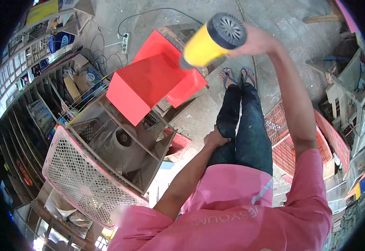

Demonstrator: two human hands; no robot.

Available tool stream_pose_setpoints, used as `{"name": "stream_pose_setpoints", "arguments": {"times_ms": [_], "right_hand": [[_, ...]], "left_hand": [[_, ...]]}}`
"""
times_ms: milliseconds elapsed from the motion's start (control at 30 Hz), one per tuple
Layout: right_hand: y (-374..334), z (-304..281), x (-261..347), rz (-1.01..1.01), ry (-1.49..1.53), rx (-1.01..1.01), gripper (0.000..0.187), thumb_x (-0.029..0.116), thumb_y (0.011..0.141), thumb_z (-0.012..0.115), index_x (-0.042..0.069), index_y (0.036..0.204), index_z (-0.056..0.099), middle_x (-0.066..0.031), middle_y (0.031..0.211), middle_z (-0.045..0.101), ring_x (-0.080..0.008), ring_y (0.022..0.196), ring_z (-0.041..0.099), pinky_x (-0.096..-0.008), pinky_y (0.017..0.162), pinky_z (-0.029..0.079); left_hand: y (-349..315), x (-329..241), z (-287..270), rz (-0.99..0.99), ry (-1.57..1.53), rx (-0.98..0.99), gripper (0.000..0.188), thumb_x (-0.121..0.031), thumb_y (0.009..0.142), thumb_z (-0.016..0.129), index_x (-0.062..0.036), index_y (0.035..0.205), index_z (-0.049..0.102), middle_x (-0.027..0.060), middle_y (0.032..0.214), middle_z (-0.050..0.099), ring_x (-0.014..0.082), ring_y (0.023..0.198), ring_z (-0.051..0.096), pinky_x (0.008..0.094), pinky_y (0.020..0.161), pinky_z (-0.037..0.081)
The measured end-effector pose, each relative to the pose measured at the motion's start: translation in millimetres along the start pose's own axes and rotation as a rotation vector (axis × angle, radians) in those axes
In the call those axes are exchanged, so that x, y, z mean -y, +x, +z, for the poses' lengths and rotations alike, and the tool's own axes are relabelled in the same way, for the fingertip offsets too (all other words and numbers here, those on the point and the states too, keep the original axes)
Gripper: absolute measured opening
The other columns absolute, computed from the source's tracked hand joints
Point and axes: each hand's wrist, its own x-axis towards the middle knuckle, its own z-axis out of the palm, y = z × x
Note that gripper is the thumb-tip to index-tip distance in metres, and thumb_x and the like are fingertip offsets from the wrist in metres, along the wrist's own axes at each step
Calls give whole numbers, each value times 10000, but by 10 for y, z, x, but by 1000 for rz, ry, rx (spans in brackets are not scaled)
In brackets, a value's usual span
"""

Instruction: The person uses a yellow heat gun to dry a red plastic crate placed on a wooden stool. They hold the heat gun in their right hand and direct the airflow onto the crate's surfaces, occasionally rotating the crate with their left hand to access different sides.

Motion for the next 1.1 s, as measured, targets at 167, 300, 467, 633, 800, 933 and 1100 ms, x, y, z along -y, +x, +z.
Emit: {"name": "stream_pose_setpoints", "arguments": {"times_ms": [167,300,467,633,800,933,1100], "right_hand": [[-346,-101,227,7,-232,142,724,178,588,872,-4,1201,533,-109,1115,645,-180,1002,597,-322,934,463],[-174,142,-48,-157,-89,-126,520,175,665,817,-2,1103,599,-121,1047,665,-173,922,618,-330,887,491],[65,246,-8,-211,-186,-249,355,142,695,760,-18,985,633,-124,922,688,-197,829,635,-347,804,511],[-115,31,230,-87,-456,113,444,207,635,807,-14,975,625,-149,897,673,-275,805,630,-381,797,505],[7,179,38,-61,-271,-94,525,211,640,816,-1,1070,602,-150,1020,659,-251,908,625,-361,861,494],[247,328,-25,-16,-167,-253,542,188,663,806,6,1126,590,-126,1090,653,-198,977,612,-333,918,475],[68,-47,182,59,-276,246,577,154,642,810,9,1150,579,-95,1094,661,-175,977,609,-311,917,471]], "left_hand": [[-50,-74,12,-15,35,-3,1123,-576,671,729,-41,1466,144,181,1230,590,320,1126,587,422,942,470],[-32,-81,90,5,35,-25,1123,-585,668,724,-41,1467,151,180,1225,592,320,1122,590,426,937,472],[-50,-101,127,8,31,-47,1111,-583,665,727,-44,1460,169,177,1220,594,320,1125,588,426,941,469],[-78,-111,139,-18,-7,-35,1088,-581,666,726,-48,1450,192,183,1225,590,321,1133,583,426,949,463],[-46,-66,152,-6,-35,-14,1099,-581,666,725,-48,1455,177,184,1242,581,317,1142,578,427,955,458],[-80,-78,114,7,-26,-12,1111,-583,667,722,-43,1461,163,183,1249,578,317,1144,577,427,953,457],[-55,-33,106,6,-75,-27,1059,-577,655,733,-36,1420,240,204,1250,571,336,1155,565,433,968,443]]}}
